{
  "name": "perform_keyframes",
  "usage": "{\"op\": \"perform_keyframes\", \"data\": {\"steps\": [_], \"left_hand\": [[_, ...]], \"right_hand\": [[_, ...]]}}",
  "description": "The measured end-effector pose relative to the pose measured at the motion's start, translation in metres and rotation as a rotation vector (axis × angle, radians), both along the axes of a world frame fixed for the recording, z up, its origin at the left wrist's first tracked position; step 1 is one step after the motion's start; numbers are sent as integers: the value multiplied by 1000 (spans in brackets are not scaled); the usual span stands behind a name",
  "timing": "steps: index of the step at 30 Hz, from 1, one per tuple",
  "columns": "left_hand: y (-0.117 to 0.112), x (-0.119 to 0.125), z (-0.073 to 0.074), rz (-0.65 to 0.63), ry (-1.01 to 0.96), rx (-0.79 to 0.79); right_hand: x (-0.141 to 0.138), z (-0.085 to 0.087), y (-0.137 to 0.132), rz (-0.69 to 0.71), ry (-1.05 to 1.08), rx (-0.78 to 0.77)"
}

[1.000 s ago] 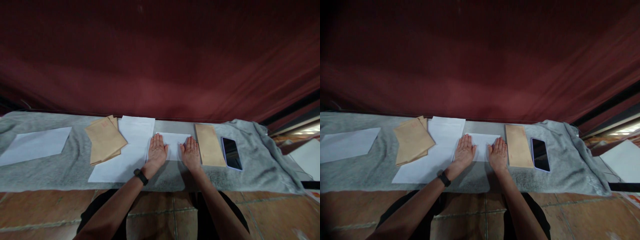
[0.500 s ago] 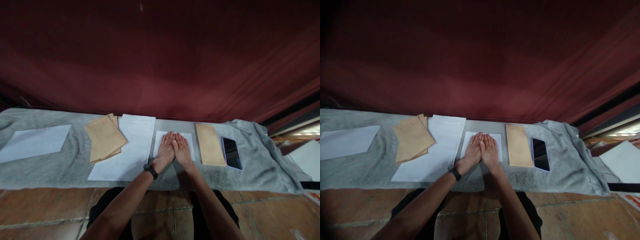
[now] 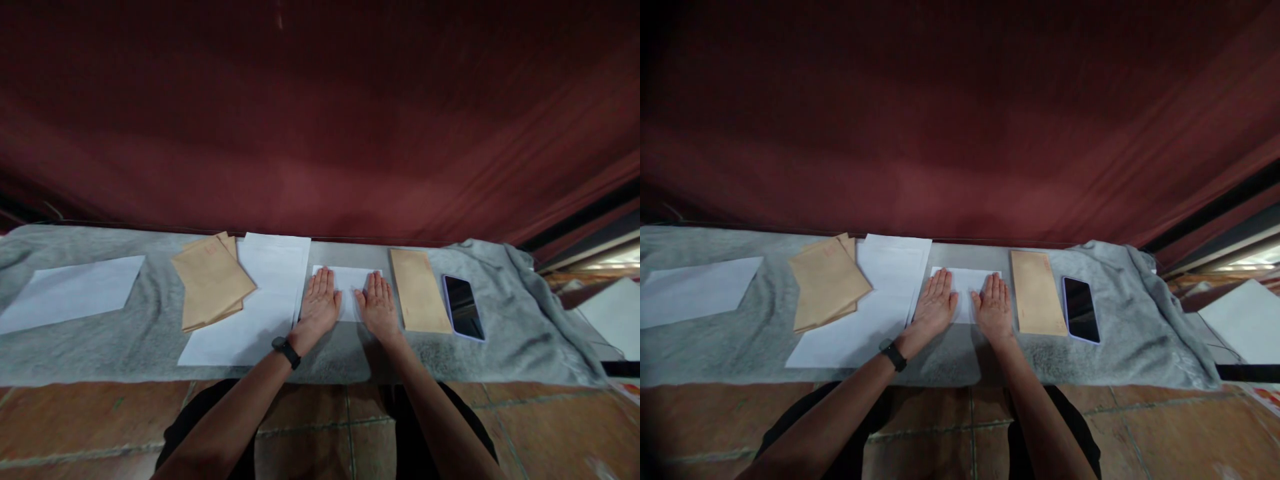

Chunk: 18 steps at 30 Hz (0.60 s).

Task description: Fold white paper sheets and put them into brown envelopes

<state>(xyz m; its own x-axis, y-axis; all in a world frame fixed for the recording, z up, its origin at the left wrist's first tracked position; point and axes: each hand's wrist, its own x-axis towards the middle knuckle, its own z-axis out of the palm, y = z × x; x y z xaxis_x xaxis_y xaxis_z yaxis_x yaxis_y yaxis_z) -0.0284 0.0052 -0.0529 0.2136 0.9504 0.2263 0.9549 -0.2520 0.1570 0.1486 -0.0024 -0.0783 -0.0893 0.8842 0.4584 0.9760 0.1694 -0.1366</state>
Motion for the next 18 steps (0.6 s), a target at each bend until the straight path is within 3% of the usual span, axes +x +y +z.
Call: {"op": "perform_keyframes", "data": {"steps": [6, 12, 18], "left_hand": [[-15, -5, 2, 34, -36, 37], [-54, 9, -8, -202, -5, 44], [-68, 8, -10, -213, 15, 21]], "right_hand": [[0, 12, -15, -14, 92, -36], [-24, 20, -58, 334, 149, -178], [-12, 15, -74, 263, 50, -153]]}}
